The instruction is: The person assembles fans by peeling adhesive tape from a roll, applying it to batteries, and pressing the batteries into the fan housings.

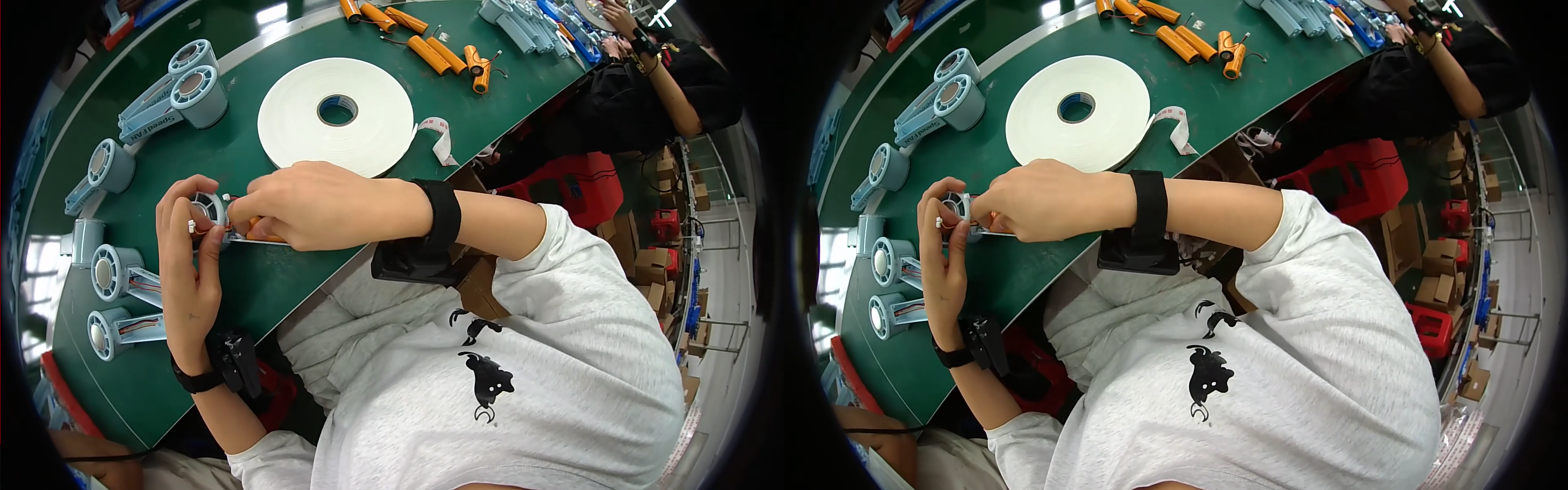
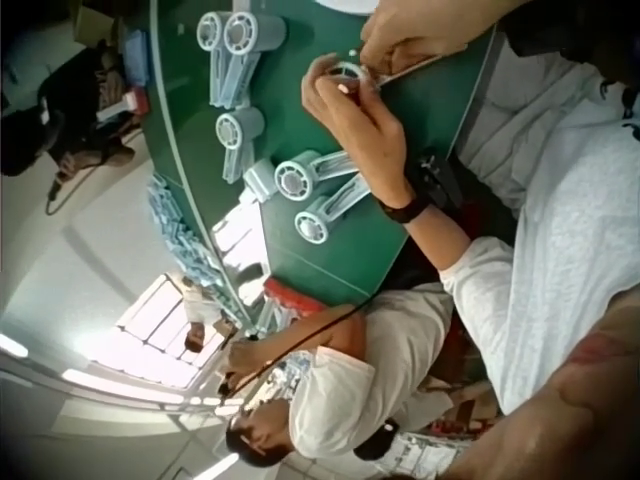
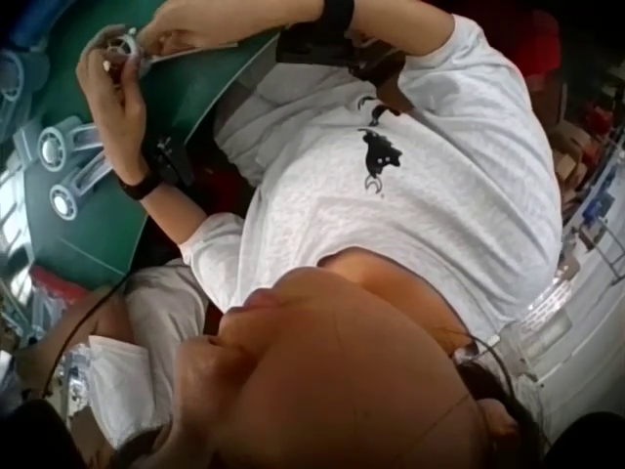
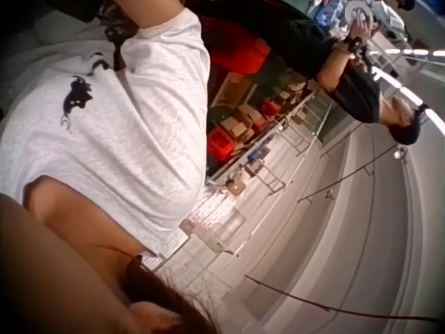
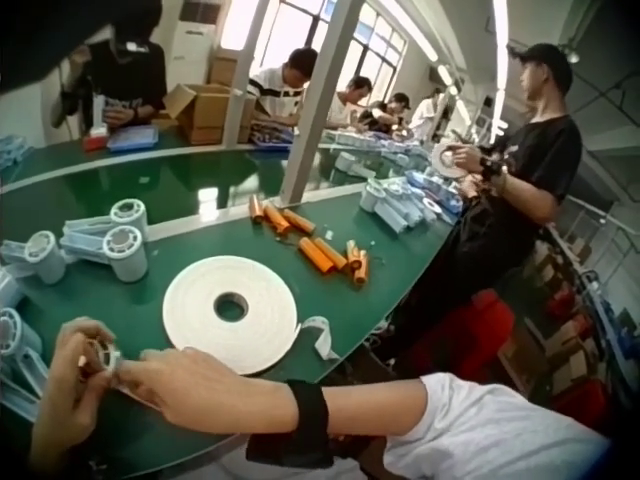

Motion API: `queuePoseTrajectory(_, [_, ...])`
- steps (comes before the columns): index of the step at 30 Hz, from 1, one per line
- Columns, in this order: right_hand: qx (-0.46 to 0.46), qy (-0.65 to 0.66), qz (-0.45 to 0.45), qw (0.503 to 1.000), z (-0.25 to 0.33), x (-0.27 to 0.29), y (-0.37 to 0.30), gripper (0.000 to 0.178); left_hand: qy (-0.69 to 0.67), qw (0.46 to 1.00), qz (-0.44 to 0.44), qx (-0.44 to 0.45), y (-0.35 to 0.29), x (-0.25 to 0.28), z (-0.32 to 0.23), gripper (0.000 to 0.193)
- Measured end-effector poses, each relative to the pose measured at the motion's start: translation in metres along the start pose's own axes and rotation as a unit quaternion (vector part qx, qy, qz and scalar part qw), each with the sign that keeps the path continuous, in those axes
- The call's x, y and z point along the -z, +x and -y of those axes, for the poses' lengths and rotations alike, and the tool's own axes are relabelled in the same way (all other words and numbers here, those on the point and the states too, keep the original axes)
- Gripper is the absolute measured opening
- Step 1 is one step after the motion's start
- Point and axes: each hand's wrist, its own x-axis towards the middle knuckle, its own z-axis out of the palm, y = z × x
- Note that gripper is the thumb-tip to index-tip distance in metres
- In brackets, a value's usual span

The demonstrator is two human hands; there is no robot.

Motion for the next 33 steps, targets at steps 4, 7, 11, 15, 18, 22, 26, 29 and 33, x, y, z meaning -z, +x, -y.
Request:
queuePoseTrajectory(4, [-0.003,-0.124,-0.096,0.988,0.006,-0.018,-0.003,0.01,-0.064,0.996,-0.007,0.056,0.002,-0.001,-0.007,0.02])
queuePoseTrajectory(7, [0.015,-0.022,-0.135,0.991,-0.002,-0.018,-0.005,0.01,-0.036,0.998,0.046,0.011,0.007,0.007,-0.01,0.026])
queuePoseTrajectory(11, [0.021,0.145,-0.25,0.957,-0.002,-0.007,-0.031,0.01,0.067,0.985,0.09,0.133,0.019,0.003,-0.022,0.037])
queuePoseTrajectory(15, [0.006,0.058,-0.227,0.972,-0.01,-0.013,-0.032,0.015,0.132,0.928,0.183,0.296,0.044,0.01,-0.026,0.041])
queuePoseTrajectory(18, [0.022,-0.066,-0.182,0.981,-0.004,-0.011,-0.036,0.019,0.154,0.95,0.196,0.189,0.041,0.01,-0.014,0.037])
queuePoseTrajectory(22, [0.055,-0.147,-0.166,0.974,-0.003,-0.016,-0.046,0.029,0.168,0.967,0.19,0.028,0.037,0.006,-0.035,0.028])
queuePoseTrajectory(26, [0.095,-0.025,-0.28,0.955,-0.002,-0.01,-0.059,0.031,0.164,0.961,0.191,0.118,0.036,0.007,-0.019,0.027])
queuePoseTrajectory(29, [0.067,-0.004,-0.34,0.938,-0.017,0.027,-0.079,0.031,0.225,0.927,0.219,0.203,0.042,0.002,-0.027,0.034])
queuePoseTrajectory(33, [-0.081,-0.033,-0.4,0.912,-0.064,0.1,-0.109,0.019,0.219,0.946,0.24,0.026,0.055,0.007,-0.053,0.035])
